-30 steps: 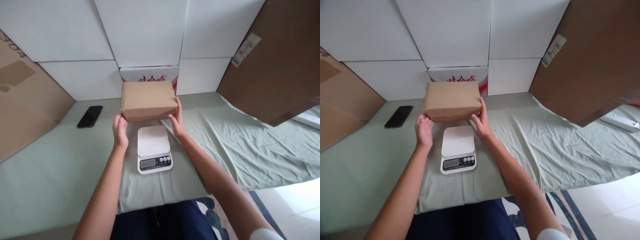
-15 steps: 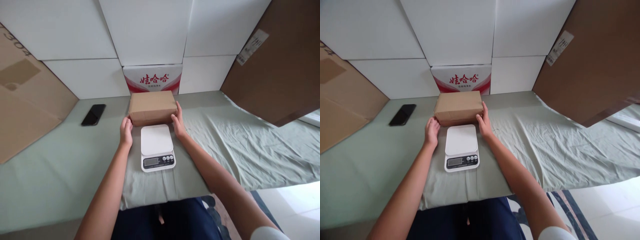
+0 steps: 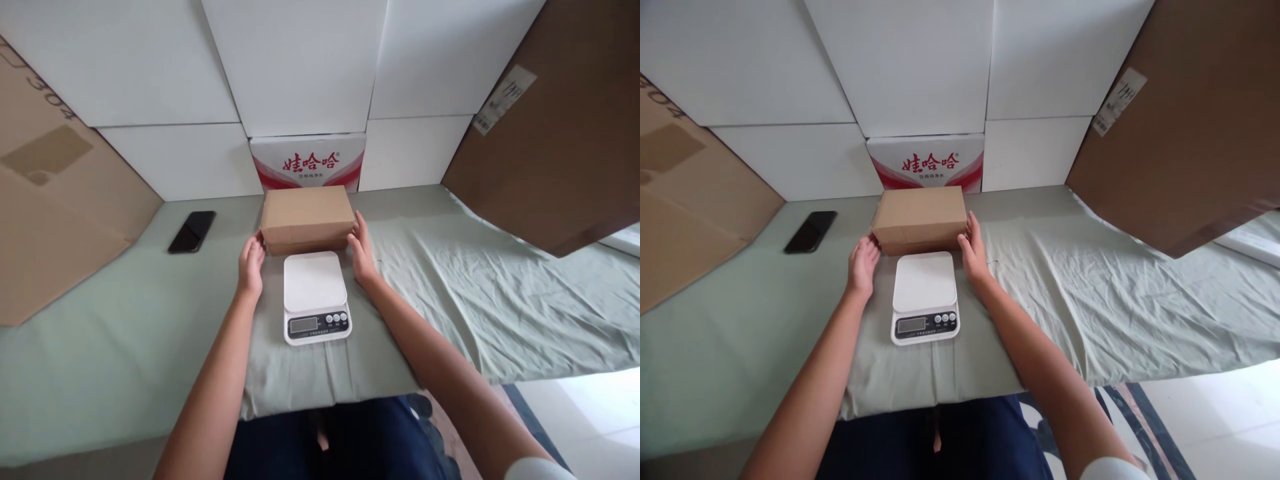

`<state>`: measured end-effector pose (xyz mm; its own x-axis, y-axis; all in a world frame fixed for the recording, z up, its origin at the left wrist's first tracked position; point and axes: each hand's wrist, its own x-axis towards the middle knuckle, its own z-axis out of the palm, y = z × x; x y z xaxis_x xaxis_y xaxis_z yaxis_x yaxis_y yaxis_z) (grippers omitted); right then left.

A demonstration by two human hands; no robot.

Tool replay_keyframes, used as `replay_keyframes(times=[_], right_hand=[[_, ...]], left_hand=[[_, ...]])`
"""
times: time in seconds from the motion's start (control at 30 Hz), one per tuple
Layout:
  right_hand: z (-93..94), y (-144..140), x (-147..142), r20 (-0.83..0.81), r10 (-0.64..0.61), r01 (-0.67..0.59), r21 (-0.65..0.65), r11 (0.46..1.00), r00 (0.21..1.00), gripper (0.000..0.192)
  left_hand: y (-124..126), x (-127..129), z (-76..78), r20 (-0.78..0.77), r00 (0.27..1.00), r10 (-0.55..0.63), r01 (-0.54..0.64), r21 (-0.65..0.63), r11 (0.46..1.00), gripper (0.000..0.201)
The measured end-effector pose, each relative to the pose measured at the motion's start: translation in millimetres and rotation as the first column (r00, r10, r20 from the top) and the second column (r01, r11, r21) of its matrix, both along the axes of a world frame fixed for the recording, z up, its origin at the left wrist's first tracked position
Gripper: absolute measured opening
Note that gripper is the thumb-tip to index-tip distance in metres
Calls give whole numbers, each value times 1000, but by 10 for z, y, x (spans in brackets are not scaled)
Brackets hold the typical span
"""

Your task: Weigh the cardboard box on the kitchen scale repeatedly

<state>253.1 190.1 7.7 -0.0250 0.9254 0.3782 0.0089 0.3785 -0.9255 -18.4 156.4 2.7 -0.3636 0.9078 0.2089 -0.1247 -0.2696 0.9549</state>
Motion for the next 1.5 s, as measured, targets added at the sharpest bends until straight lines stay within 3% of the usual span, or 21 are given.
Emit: replay_keyframes(times=[0.23,0.53,0.7,0.87,0.97,1.1,1.33,1.5], right_hand=[[36,-20,-17,-18,6,-6,-8,1000,1000,93],[88,-31,-39,-34,30,-29,12,999,999,89],[48,-18,-29,-42,54,-52,40,998,998,86],[7,-75,-47,-8,52,-50,188,981,999,86],[19,-198,-50,33,32,-40,285,958,999,84],[16,-484,42,54,8,-25,320,947,998,85],[-99,-1105,312,88,-14,-7,234,972,996,81],[-103,-1255,330,130,0,-23,173,985,992,79]], left_hand=[[20,-5,-15,45,999,-1,4,-71,997,98],[-47,22,-30,21,999,-43,44,-61,997,94],[-47,42,-32,13,999,-47,47,-78,996,104],[-115,43,62,-25,999,-27,28,49,998,101],[-277,50,143,-66,998,9,2,165,986,96],[-644,119,169,-119,991,53,-25,227,974,93],[-1318,215,-43,-134,988,75,-41,245,969,89],[-1500,209,-127,-110,991,77,-54,197,979,88]])
